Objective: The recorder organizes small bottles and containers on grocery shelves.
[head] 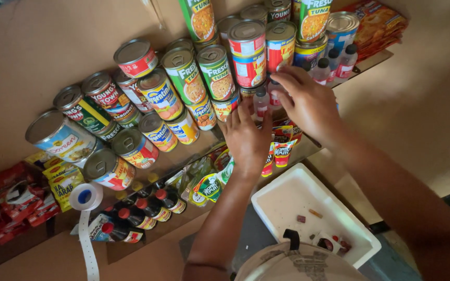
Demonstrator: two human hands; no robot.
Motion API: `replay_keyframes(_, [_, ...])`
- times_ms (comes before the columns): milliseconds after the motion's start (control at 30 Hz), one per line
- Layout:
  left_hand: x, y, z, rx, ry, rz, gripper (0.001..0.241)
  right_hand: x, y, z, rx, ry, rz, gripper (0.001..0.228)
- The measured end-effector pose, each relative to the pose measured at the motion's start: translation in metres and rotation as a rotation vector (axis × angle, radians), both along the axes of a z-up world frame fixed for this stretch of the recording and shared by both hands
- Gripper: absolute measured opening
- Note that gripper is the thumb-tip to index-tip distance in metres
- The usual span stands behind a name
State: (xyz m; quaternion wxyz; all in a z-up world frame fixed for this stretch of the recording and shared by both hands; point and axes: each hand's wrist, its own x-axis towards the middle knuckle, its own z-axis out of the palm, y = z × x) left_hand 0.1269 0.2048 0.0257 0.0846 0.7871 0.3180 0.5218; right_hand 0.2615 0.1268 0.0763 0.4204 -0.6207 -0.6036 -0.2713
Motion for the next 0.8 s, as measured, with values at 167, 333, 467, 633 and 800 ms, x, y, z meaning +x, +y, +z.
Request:
replay_keyframes(167, [0.0,0.003,-0.002,0.069,0.011,-0.004,0.05,0.003,0.011,0.001,-0.062,-0.005,-0.008,0.019])
replay_keyframes(333, [-0.004,0.003,-0.001,0.009,0.005,-0.026,0.046,0.003,0.013,0.001,-0.055,0.174,0.153,0.015])
replay_keyframes(467, [-0.004,0.004,0.001,-0.042,-0.003,-0.049,0.044,0.011,0.017,-0.009,-0.025,0.241,0.234,0.016])
replay_keyframes(633, [-0.003,0.002,0.0,0.055,0.006,-0.031,0.047,0.005,0.008,-0.013,0.011,0.199,0.222,0.021])
replay_keyframes(800, [-0.005,0.0,-0.002,0.068,-0.009,0.002,0.045,0.003,0.004,-0.015,-0.029,0.18,0.18,0.03])
